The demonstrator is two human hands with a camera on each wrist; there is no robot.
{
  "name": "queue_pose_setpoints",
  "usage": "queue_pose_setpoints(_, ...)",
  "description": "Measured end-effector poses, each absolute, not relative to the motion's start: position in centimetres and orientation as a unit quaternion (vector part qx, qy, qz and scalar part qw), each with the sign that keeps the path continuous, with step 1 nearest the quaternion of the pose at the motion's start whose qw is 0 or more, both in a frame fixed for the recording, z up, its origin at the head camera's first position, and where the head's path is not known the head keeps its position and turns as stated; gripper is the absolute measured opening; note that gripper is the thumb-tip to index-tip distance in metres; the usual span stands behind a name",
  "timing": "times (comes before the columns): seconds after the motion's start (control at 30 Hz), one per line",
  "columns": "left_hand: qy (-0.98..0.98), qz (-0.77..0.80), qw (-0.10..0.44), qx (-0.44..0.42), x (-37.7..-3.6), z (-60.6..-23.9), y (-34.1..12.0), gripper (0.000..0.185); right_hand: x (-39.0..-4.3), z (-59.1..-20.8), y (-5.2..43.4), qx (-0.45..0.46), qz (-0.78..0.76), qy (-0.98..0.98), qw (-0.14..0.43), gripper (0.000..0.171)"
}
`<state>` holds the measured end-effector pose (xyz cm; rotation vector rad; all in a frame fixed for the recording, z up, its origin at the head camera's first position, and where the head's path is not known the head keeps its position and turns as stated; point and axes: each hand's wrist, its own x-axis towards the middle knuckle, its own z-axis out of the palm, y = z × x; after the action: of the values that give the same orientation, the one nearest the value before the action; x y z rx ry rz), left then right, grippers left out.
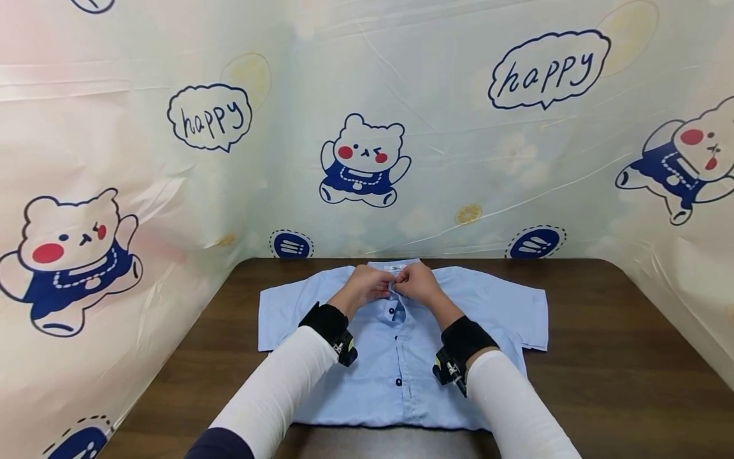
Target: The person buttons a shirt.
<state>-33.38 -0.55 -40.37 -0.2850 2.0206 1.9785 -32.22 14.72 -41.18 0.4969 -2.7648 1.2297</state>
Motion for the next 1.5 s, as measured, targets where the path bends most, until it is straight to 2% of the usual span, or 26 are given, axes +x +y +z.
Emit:
queue_pose_setpoints(0.3, 0.765, 0.631, 0.107, -0.070, -33.3, -40.7, -0.4, 0.009, -32.0, -41.3, 14.4, 0.127, 0.405, -0.905, 0.034, 0.008)
queue_pose_setpoints(0.6, 0.827, 0.551, 0.101, -0.045, -33.1, -40.5, -0.3, 0.011, -32.0, -41.2, 14.3, 0.116, 0.417, -0.901, 0.004, 0.012)
queue_pose_setpoints(0.83, 0.862, 0.496, 0.094, 0.034, -33.0, -41.0, -0.4, 0.015, -32.1, -41.0, 14.3, 0.040, 0.483, -0.872, -0.063, 0.017)
queue_pose_setpoints(0.97, 0.896, 0.432, 0.055, 0.093, -32.9, -41.2, -0.4, 0.012, -31.8, -40.7, 14.4, -0.015, 0.547, -0.830, -0.109, 0.017)
queue_pose_setpoints(1.17, 0.912, 0.383, -0.003, 0.144, -32.7, -41.8, -0.6, 0.008, -31.7, -40.9, 14.9, -0.027, 0.604, -0.781, -0.159, 0.017)
queue_pose_setpoints(1.33, 0.906, 0.382, -0.026, 0.180, -32.7, -42.1, -2.3, 0.008, -31.6, -41.2, 16.1, 0.012, 0.546, -0.829, -0.120, 0.022)
queue_pose_setpoints(1.5, 0.936, 0.298, -0.028, 0.186, -32.7, -40.1, -6.4, 0.017, -30.9, -39.1, 20.3, 0.090, 0.404, -0.908, -0.059, 0.027)
